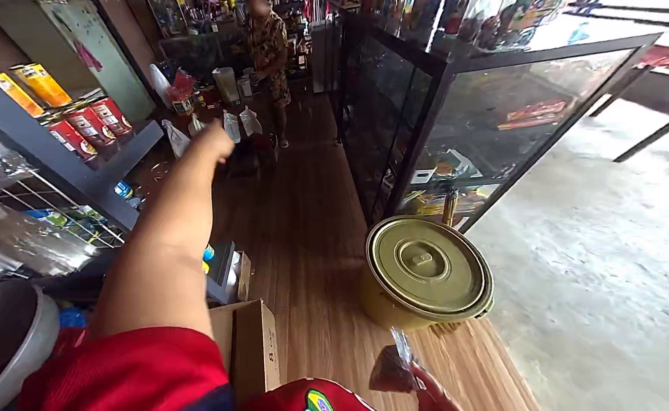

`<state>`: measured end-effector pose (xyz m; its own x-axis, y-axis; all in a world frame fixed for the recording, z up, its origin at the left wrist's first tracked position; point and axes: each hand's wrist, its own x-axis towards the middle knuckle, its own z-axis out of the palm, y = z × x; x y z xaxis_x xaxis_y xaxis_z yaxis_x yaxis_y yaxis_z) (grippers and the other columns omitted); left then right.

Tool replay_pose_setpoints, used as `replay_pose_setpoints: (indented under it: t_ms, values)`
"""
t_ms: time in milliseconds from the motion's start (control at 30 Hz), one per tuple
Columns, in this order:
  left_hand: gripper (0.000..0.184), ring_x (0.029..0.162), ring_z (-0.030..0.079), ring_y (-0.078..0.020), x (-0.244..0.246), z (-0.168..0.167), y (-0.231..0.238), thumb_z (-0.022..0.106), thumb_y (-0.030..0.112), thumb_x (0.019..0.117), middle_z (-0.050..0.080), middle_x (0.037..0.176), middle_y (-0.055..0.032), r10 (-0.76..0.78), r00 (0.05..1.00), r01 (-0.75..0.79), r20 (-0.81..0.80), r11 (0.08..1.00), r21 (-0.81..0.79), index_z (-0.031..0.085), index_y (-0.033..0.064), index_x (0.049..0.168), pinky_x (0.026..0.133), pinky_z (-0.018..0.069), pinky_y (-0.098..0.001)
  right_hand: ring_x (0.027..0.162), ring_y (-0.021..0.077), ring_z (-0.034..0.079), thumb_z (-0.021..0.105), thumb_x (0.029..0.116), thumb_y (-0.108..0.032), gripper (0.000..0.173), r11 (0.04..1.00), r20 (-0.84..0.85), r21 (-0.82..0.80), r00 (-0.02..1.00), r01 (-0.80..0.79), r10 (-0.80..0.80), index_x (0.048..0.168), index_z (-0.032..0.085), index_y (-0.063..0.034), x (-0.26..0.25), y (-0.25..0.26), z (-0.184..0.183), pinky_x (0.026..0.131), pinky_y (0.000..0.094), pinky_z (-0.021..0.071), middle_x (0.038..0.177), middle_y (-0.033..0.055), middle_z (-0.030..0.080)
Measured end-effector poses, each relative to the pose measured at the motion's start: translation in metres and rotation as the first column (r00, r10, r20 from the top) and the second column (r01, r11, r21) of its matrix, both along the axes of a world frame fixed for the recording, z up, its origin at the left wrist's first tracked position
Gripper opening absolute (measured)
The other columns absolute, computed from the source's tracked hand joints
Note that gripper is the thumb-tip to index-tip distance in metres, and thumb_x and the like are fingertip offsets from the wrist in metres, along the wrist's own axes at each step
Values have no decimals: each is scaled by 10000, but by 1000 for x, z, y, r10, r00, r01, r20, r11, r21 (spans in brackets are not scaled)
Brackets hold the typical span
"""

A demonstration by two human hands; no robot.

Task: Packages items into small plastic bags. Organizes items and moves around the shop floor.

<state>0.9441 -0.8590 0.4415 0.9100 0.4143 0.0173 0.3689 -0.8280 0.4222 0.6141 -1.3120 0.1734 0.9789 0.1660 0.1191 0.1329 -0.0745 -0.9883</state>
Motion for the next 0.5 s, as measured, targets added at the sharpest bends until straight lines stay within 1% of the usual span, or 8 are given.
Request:
replay_pose_setpoints:
  t_ms: [33,67,133,167,233,333,400,500]
  values:
    - [624,1160,631,-482,-10,-21,-22,611,158,989,576,1342,-331,-177,984,177,-13,984,-17,367,-3,1540,972,498,-683,689,-93,535,475,1036,-11,361,1000,21,19,1000,-16,16,1375,585,47,7,-2,0,671,143,491,888,-40,691]
    - [546,1184,633,-439,-27,-47,-49,605,184,998,601,1340,-292,-355,935,354,-20,935,-23,461,15,1497,1000,496,-654,694,-96,539,478,1040,-16,363,999,42,25,998,-41,40,1381,597,18,14,-3,2,676,144,495,911,-44,706]
    - [405,1187,656,-275,-80,-111,-109,576,215,1028,655,1320,-174,-628,778,623,12,770,-135,606,50,1397,1038,528,-473,725,-96,558,487,1046,-31,360,996,87,-28,993,-82,84,1383,613,-8,28,-6,11,712,150,513,1007,-8,731]
    - [373,1209,647,-232,-115,-136,-138,575,197,1027,659,1327,-157,-690,720,685,69,691,-230,643,42,1360,1065,512,-404,736,-86,574,494,1046,-35,353,993,111,-84,989,-88,97,1373,621,1,33,-5,18,735,164,526,1034,30,741]
    - [342,1215,643,-239,-182,-167,-182,639,128,985,668,1298,-187,-717,655,746,241,559,-363,685,-7,1296,1076,499,-375,709,-28,599,519,1016,-16,335,980,155,-183,982,-77,106,1317,649,51,41,2,34,727,206,538,972,114,745]
    - [537,1328,573,-304,-227,-197,-195,733,196,943,588,1397,-266,-701,563,816,439,387,-428,587,-73,1384,1131,455,-406,775,-41,633,530,1009,-9,340,975,187,-179,969,-129,162,1323,649,42,53,15,42,786,189,549,1071,112,753]
    - [631,1336,554,-309,-237,-203,-185,728,242,955,544,1438,-280,-702,565,807,434,360,-469,510,-82,1450,1139,436,-398,764,-62,606,528,1010,-8,348,978,175,-122,966,-169,189,1336,646,15,58,27,40,755,183,540,1082,70,747]
    - [604,1270,606,-291,-250,-199,-165,698,210,974,569,1407,-281,-662,600,787,449,388,-480,495,-98,1452,1098,475,-380,730,-99,576,547,1014,-19,347,970,181,-101,954,-223,238,1345,652,-25,64,42,41,716,141,522,1057,26,746]
